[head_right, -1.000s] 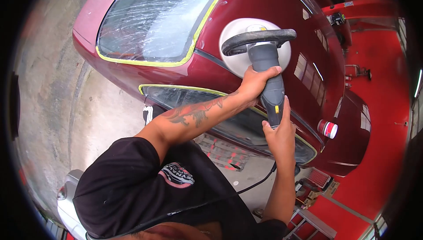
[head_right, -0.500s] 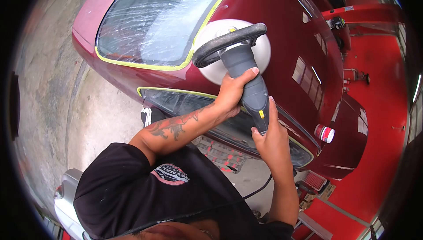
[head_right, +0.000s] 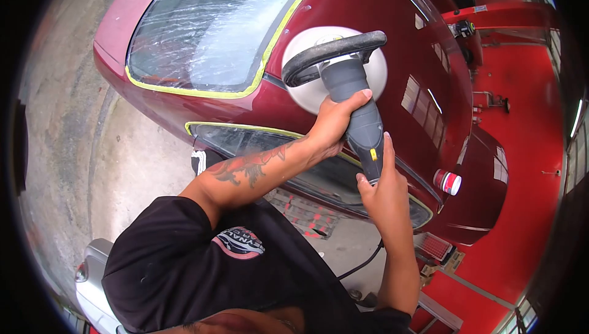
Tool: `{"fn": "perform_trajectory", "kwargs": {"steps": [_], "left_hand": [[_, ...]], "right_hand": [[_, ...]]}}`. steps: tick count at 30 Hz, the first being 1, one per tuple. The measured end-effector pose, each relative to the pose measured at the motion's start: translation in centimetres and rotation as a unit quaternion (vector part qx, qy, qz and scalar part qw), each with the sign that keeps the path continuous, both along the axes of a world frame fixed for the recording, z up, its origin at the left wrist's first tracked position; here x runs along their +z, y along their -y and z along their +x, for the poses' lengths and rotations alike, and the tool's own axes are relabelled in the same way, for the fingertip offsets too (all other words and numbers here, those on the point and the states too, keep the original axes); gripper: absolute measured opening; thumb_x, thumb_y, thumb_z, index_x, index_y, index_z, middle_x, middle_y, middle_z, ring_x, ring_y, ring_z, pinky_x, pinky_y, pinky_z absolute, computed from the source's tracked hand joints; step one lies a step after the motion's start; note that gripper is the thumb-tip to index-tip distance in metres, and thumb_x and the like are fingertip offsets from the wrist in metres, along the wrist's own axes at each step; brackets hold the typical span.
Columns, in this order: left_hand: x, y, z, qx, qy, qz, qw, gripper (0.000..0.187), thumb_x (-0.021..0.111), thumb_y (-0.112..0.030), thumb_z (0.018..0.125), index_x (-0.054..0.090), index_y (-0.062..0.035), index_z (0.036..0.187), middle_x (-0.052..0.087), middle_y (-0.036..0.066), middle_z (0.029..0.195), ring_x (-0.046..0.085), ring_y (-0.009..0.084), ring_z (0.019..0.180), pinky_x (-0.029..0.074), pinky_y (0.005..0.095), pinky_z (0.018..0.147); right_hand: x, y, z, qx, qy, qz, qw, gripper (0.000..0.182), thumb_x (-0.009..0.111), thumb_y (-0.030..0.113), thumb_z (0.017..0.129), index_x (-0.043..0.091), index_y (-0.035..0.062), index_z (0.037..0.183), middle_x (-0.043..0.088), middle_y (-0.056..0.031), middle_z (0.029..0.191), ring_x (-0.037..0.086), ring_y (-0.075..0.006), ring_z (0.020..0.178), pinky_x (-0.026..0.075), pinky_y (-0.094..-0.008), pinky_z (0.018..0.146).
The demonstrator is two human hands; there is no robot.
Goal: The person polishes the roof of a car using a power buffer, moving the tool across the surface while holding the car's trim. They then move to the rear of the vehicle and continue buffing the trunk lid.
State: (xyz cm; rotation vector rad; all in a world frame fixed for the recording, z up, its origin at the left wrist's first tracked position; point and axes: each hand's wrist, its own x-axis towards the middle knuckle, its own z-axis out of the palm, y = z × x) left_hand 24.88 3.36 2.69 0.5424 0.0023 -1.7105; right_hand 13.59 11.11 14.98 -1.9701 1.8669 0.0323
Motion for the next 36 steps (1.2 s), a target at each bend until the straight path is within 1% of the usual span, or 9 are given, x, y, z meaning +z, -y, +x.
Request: {"fn": "perform_trajectory", "kwargs": {"steps": [3,6,12,18,25,31,34,35,36], "left_hand": [[0.5,-2.0,0.6,0.020,0.009,0.013,1.000,0.036,0.080,-0.024,0.091,0.062,0.0015,0.110,0.067,0.011,0.094,0.069,0.0183,0.078,0.059,0.0355,0.068],[0.8,-3.0,1.4,0.030,0.010,0.019,0.999,0.036,0.080,-0.025,0.093,0.062,0.0009,0.110,0.067,0.010,0.095,0.069,0.0178,0.080,0.059,0.0348,0.069],[1.4,-4.4,2.6,0.040,-0.001,0.037,0.999,0.035,0.079,-0.024,0.093,0.061,0.0006,0.110,0.067,0.009,0.096,0.069,0.0169,0.082,0.059,0.0349,0.071],[1.2,-4.1,2.3,0.038,-0.011,0.027,0.999,0.034,0.078,-0.025,0.094,0.061,0.0002,0.110,0.067,0.009,0.097,0.069,0.0169,0.082,0.059,0.0351,0.072],[0.8,-0.3,1.3,-0.006,-0.041,-0.021,0.999,0.032,0.077,-0.026,0.095,0.062,-0.0012,0.109,0.067,0.009,0.095,0.068,0.0166,0.081,0.058,0.0346,0.072],[1.1,-1.1,0.4,-0.001,-0.022,0.009,1.000,0.037,0.079,-0.026,0.093,0.062,0.0003,0.112,0.067,0.010,0.097,0.069,0.0180,0.084,0.059,0.0357,0.074],[1.0,-2.3,0.4,0.026,0.001,0.033,0.999,0.039,0.080,-0.026,0.092,0.061,0.0016,0.113,0.068,0.011,0.098,0.069,0.0185,0.085,0.059,0.0364,0.075],[0.9,-2.6,0.5,0.034,0.005,0.028,0.999,0.040,0.080,-0.026,0.092,0.061,0.0020,0.113,0.068,0.011,0.098,0.069,0.0185,0.086,0.059,0.0364,0.076],[0.8,-2.7,0.7,0.042,0.009,0.024,0.999,0.040,0.080,-0.025,0.092,0.060,0.0023,0.113,0.068,0.011,0.099,0.069,0.0186,0.086,0.059,0.0365,0.076]], "right_hand": [[1.0,-1.0,0.3,0.003,0.028,0.028,0.999,0.091,0.073,-0.001,0.085,0.028,0.0078,0.164,0.068,-0.0344,0.123,0.071,-0.0449,0.115,0.055,-0.0420,0.093],[1.0,-1.2,0.1,0.075,0.026,0.003,0.997,0.091,0.072,0.001,0.086,0.025,0.0031,0.164,0.069,-0.0346,0.114,0.076,-0.0422,0.084,0.057,-0.0462,0.074],[2.0,-1.1,0.7,0.091,0.028,0.033,0.995,0.091,0.073,0.000,0.085,0.026,0.0011,0.163,0.070,-0.0331,0.112,0.074,-0.0389,0.075,0.055,-0.0443,0.069],[2.5,-0.8,0.9,0.117,0.006,0.012,0.993,0.092,0.074,0.001,0.084,0.027,0.0010,0.163,0.071,-0.0317,0.105,0.075,-0.0384,0.077,0.056,-0.0441,0.070],[1.6,0.7,0.5,0.033,-0.028,-0.002,0.999,0.092,0.075,0.004,0.086,0.025,0.0074,0.164,0.070,-0.0349,0.112,0.070,-0.0517,0.105,0.056,-0.0531,0.085],[2.6,0.4,0.4,-0.003,-0.014,0.039,0.999,0.091,0.074,0.004,0.086,0.026,0.0070,0.164,0.070,-0.0348,0.111,0.071,-0.0500,0.104,0.057,-0.0501,0.084],[2.5,-0.2,-0.2,0.046,0.011,0.032,0.998,0.092,0.074,0.003,0.086,0.026,0.0063,0.164,0.070,-0.0344,0.112,0.073,-0.0481,0.103,0.057,-0.0475,0.082],[2.2,-0.2,-0.6,0.090,-0.004,0.010,0.996,0.092,0.075,0.003,0.086,0.026,0.0055,0.164,0.070,-0.0343,0.113,0.075,-0.0458,0.098,0.058,-0.0456,0.079],[2.2,-0.1,-0.6,0.088,0.007,0.014,0.996,0.093,0.075,0.003,0.085,0.026,0.0055,0.164,0.070,-0.0341,0.113,0.075,-0.0450,0.094,0.057,-0.0452,0.078]]}}
